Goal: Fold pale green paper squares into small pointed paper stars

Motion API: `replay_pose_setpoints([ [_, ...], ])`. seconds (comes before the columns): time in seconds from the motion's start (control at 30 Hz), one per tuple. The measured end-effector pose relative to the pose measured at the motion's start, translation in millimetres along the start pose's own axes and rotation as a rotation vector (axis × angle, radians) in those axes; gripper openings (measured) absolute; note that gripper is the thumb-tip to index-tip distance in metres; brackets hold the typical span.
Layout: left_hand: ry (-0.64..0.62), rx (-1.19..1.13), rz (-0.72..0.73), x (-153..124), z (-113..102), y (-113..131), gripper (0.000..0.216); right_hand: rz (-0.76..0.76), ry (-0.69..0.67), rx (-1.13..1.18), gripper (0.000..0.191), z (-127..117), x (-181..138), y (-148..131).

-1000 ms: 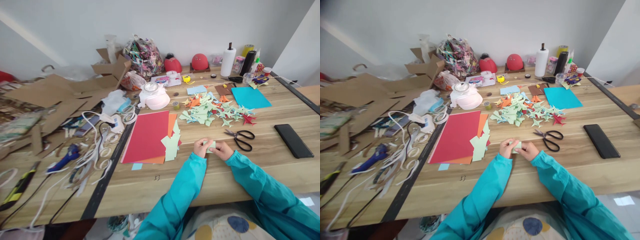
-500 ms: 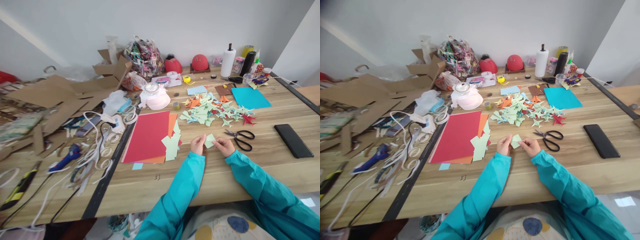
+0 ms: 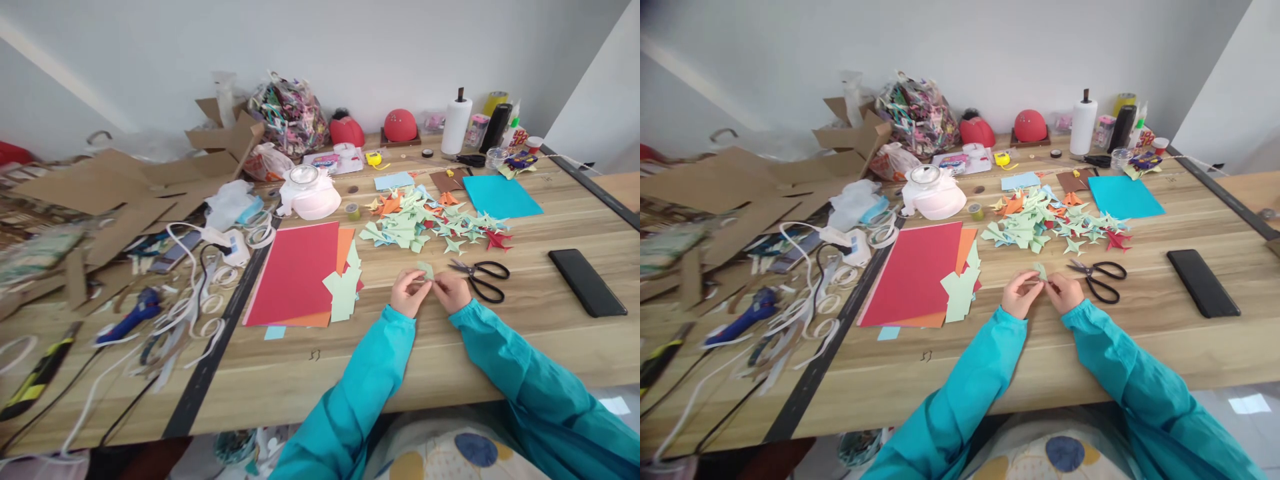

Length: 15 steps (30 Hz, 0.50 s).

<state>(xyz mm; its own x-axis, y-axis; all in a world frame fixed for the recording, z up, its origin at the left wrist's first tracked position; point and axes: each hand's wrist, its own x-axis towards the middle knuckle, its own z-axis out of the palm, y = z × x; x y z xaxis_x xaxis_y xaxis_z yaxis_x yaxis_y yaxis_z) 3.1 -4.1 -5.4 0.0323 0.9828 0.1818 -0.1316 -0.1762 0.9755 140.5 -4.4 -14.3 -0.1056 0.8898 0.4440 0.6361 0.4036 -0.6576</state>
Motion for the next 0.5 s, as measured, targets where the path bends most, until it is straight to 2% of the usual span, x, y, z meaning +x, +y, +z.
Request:
replay_pose_setpoints([
  [0.13, -0.008, -0.024, -0.009, -1.0, 1.9, 0.3, 0.033, -0.159, -0.065, -0.124, 0.016, -0.3, -2.2, -0.8],
  [0.23, -0.013, -0.011, -0.022, 0.8, -1.3, -1.6, 0.027, -0.214, -0.091, -0.128, 0.016, -0.4, -2.2, -2.6],
  [0.4, 0.172, -0.11, -0.193, 9.1, -9.0, -9.0, 0.024, -0.235, -0.1, -0.067, 0.023, -1.0, -2.3, -6.4],
  [0.5, 0.249, -0.283, -0.273, 13.7, -10.8, -11.9, 0.03, -0.194, -0.026, 0.002, 0.018, -2.3, -1.5, -7.9],
])
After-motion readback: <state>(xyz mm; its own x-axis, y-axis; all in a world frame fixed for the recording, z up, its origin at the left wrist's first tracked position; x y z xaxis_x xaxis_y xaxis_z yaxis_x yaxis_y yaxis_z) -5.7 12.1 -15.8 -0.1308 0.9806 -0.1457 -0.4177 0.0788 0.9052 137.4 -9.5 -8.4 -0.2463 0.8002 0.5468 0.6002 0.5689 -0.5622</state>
